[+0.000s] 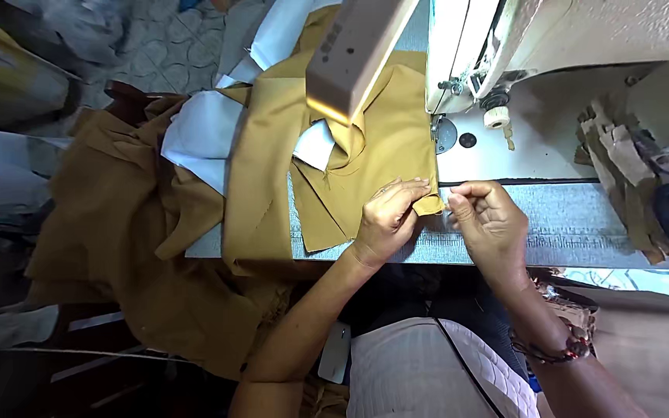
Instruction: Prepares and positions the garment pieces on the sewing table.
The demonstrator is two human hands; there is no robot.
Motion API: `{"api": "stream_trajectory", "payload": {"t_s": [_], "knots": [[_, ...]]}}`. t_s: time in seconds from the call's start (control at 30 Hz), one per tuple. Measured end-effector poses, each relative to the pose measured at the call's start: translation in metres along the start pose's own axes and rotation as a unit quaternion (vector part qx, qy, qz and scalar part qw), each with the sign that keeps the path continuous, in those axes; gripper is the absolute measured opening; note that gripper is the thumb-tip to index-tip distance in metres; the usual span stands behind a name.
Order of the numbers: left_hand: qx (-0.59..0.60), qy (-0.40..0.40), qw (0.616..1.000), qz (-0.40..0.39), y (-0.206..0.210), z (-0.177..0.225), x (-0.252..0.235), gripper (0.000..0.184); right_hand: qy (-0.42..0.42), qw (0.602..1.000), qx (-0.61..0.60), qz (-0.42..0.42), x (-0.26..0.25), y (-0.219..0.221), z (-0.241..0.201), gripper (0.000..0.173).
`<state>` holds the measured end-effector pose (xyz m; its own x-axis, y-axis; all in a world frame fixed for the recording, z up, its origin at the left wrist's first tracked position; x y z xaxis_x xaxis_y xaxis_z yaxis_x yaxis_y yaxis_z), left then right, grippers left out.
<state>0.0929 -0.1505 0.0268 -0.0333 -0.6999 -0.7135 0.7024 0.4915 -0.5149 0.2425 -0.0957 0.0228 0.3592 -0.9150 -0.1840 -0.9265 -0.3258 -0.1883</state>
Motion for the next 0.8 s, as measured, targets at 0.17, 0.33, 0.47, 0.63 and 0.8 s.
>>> {"api": "stream_trajectory", "payload": {"t_s": [0.17, 0.33, 0.47, 0.63, 0.8], "knots": [[-0.013, 0.014, 1.0, 0.013, 0.002, 0.001, 0.002, 0.015, -0.172, 0.974, 0.143, 0.039, -0.005, -0.002, -0.004, 0.017], [-0.108, 0.046, 0.992, -0.04, 0.008, 0.006, 0.006, 0.015, -0.23, 0.942, 0.245, 0.008, 0.0, -0.005, 0.002, 0.018], [-0.18, 0.073, 0.974, -0.117, 0.02, 0.01, 0.011, 0.015, -0.21, 0.916, 0.341, -0.035, 0.004, -0.006, 0.012, 0.02], [-0.092, -0.034, 0.969, -0.229, 0.002, 0.006, 0.0, 0.035, -0.207, 0.892, 0.397, -0.056, 0.006, -0.005, 0.011, 0.023], [-0.176, -0.171, 0.926, -0.287, -0.022, -0.044, 0.004, 0.065, -0.214, 0.882, 0.416, -0.059, 0.011, -0.007, 0.013, 0.026]]}}
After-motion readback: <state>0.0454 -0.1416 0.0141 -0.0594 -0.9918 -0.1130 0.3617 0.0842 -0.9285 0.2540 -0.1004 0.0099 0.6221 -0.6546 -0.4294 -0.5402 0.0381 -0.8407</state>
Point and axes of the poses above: each hand's wrist, its own x-axis away from the middle knuckle, its own y-axis out of the palm, z = x × y, the point moved 5 cm from there along -x, towards the middle knuckle, and after that the axes turned 10 degrees about y, right-handed, at the moved point
